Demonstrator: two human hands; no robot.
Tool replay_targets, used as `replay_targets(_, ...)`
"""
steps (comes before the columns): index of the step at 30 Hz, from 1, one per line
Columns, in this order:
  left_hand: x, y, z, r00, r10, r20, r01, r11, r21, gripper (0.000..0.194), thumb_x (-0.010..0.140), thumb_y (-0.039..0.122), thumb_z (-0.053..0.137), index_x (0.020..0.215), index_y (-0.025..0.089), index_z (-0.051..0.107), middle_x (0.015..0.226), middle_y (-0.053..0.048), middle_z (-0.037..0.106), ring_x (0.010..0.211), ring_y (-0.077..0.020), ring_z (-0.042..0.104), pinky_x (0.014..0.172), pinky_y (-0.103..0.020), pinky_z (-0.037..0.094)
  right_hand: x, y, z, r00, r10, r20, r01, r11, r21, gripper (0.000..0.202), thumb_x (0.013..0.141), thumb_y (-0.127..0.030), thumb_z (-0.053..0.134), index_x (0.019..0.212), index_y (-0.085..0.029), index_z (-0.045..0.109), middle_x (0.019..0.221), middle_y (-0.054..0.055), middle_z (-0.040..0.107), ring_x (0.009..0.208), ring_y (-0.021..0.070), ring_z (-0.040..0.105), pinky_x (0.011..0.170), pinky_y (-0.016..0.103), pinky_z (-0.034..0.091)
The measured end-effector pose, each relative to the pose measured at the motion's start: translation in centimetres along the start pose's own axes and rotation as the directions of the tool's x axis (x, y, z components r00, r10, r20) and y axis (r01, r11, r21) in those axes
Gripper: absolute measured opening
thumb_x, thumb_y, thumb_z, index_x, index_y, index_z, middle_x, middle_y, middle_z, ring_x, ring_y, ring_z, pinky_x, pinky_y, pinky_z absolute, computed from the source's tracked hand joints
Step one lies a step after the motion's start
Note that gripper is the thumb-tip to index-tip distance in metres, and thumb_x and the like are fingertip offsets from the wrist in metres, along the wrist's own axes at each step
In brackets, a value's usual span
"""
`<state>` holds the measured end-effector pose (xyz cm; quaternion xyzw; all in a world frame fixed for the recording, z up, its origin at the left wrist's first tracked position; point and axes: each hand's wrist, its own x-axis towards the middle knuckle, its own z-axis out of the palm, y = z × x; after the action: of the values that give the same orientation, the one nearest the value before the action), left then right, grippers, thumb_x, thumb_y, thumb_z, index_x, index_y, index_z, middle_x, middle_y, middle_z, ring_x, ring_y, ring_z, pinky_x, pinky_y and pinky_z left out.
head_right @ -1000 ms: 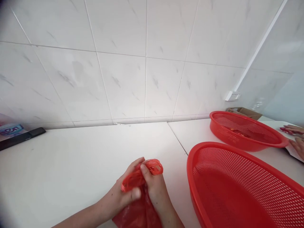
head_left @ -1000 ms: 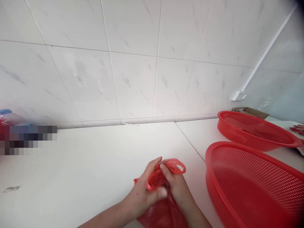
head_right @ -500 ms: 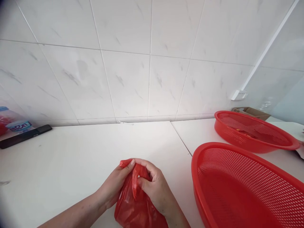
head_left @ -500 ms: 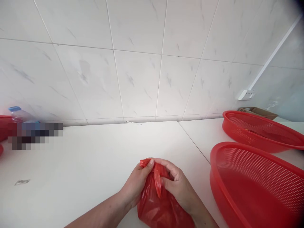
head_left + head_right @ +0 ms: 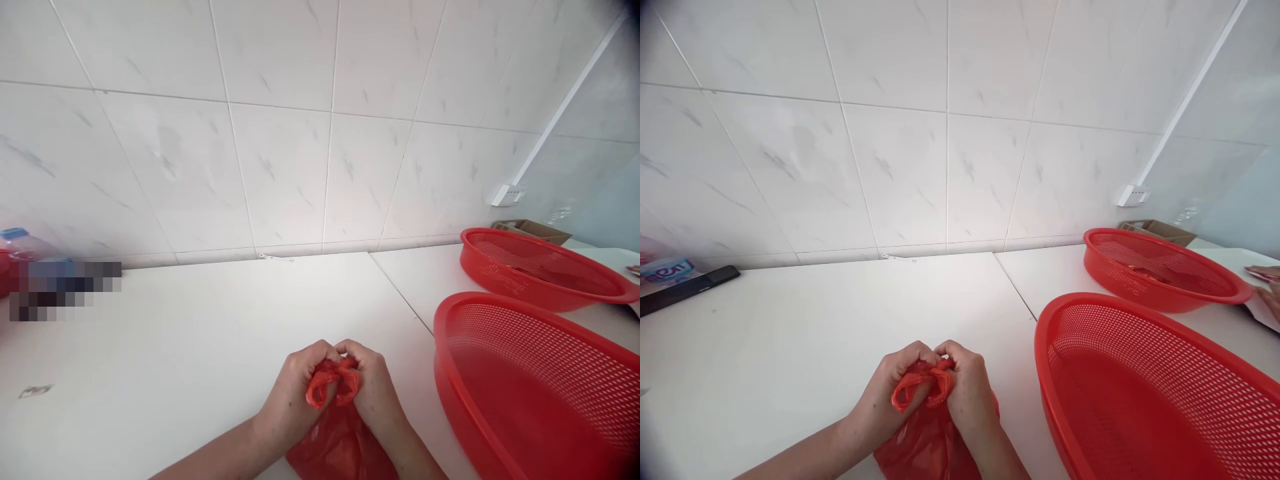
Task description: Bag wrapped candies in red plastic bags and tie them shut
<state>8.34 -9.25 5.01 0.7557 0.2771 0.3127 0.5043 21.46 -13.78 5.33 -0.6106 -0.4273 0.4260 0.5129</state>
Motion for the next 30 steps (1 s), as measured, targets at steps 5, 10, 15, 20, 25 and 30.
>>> replay_targets(5, 0.0, -0.7, -0.8, 0.980, 0.181, -0.088, -0.153, 0.954, 0.259, 0.016, 0.074, 0.005, 0.051, 0.072, 0.020, 0.054, 0.068, 0.001, 0.054, 0.059, -0.0112, 0.048, 0.053, -0.021, 0.034, 0.0, -0.6, -0.8, 0.964, 0.086, 0.250, -0.172, 0.923, 0.343, 0.018, 0.068, -0.021, 0.064, 0.085, -0.019, 0.066, 0.071, -0.001, 0.062, 0.063, 0.0128, 0.055, 0.059, 0.025, 0.042)
replay_targets(10, 0.0, -1.0, -1.5, 0.888, 0.454, 0.069, -0.399, 0.689, 0.605, 0.023, 0.075, 0.005, 0.048, 0.083, 0.021, 0.062, 0.064, 0.000, 0.049, 0.055, -0.0123, 0.044, 0.051, -0.023, 0.033, 0.5, 0.8, -1.5, 0.957, 0.054, 0.284, -0.227, 0.749, 0.622, 0.020, 0.077, -0.033, 0.065, 0.089, -0.016, 0.064, 0.076, 0.003, 0.064, 0.068, 0.0126, 0.058, 0.067, 0.026, 0.045)
replay_targets(15, -0.6, -0.9, -1.5, 0.766, 0.572, 0.293, -0.627, 0.564, 0.537, 0.030, 0.083, 0.023, 0.055, 0.112, 0.021, 0.064, 0.082, -0.010, 0.064, 0.073, -0.0210, 0.056, 0.069, -0.034, 0.045, 1.4, 1.5, -2.1, 0.993, 0.009, 0.120, -0.088, 0.738, 0.669, 0.025, 0.068, -0.019, 0.068, 0.089, -0.022, 0.056, 0.076, -0.004, 0.056, 0.060, 0.0087, 0.051, 0.060, 0.023, 0.042)
replay_targets(20, -2.1, -1.5, -1.4, 0.758, 0.593, 0.272, -0.651, 0.660, 0.375, 0.028, 0.079, 0.028, 0.063, 0.106, 0.030, 0.069, 0.101, -0.010, 0.071, 0.102, -0.0321, 0.059, 0.101, -0.050, 0.033, 3.2, 3.0, -3.1, 0.942, -0.053, -0.333, 0.096, 0.989, 0.112, 0.016, 0.069, -0.023, 0.059, 0.084, -0.020, 0.057, 0.070, -0.003, 0.053, 0.063, 0.0123, 0.050, 0.059, 0.025, 0.040)
replay_targets(25, -2.4, -0.9, -0.8, 0.659, 0.607, 0.444, -0.752, 0.535, 0.385, 0.013, 0.082, 0.027, 0.059, 0.088, 0.028, 0.070, 0.086, -0.006, 0.073, 0.094, -0.0282, 0.064, 0.103, -0.046, 0.034, 4.0, 4.4, -3.9, 0.908, -0.045, -0.416, 0.016, 0.997, -0.074, 0.016, 0.070, -0.022, 0.049, 0.084, -0.021, 0.056, 0.064, -0.005, 0.051, 0.054, 0.0121, 0.046, 0.051, 0.025, 0.037)
replay_targets(30, -1.5, 0.1, 0.0, 0.775, 0.510, 0.374, -0.630, 0.570, 0.527, 0.029, 0.083, 0.027, 0.059, 0.112, 0.027, 0.063, 0.125, -0.013, 0.060, 0.120, -0.0335, 0.048, 0.104, -0.053, 0.029, 4.2, 4.1, -4.8, 0.908, -0.040, -0.417, 0.019, 0.998, -0.054, 0.018, 0.074, -0.037, 0.055, 0.079, -0.020, 0.058, 0.074, 0.000, 0.060, 0.060, 0.0139, 0.052, 0.056, 0.027, 0.043)
